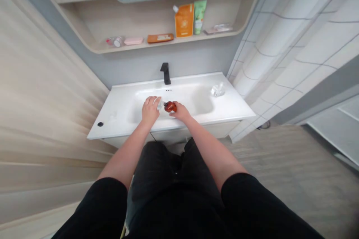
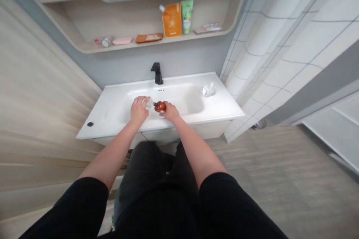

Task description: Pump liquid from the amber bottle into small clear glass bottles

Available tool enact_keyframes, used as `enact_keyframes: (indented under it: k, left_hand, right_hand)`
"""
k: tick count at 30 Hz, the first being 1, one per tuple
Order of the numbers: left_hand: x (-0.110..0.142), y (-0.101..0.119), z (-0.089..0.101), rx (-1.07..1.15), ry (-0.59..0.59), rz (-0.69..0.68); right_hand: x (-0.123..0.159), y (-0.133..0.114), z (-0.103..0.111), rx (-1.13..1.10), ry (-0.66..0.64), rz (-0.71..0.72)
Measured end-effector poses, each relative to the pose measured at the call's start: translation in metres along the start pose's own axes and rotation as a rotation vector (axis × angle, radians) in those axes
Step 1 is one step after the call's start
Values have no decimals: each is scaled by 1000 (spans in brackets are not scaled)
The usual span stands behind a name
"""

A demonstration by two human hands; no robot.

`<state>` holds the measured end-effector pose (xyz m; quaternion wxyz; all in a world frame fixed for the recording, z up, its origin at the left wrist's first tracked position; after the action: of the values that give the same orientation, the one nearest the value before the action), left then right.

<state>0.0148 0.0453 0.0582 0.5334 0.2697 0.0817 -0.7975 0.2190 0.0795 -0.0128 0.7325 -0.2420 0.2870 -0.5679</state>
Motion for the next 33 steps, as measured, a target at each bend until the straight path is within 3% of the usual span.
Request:
enact_keyframes:
  k: [33]
  left_hand:
    - [-24, 18, 23, -103, -79, -76]
  right_hand:
    - [-3, 5, 2, -155, 99, 35]
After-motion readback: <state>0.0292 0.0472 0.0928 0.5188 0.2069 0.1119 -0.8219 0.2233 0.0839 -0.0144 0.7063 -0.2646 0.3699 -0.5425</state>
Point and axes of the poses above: each hand's wrist, its own x-axis away from the middle knuckle, its own z-axis out of the back of the hand, y = z × x, the point moved 6 cm from there along -x, towards the middle knuckle, and after that the axes turned 2 degrees about -z, right-handed, at the moved point
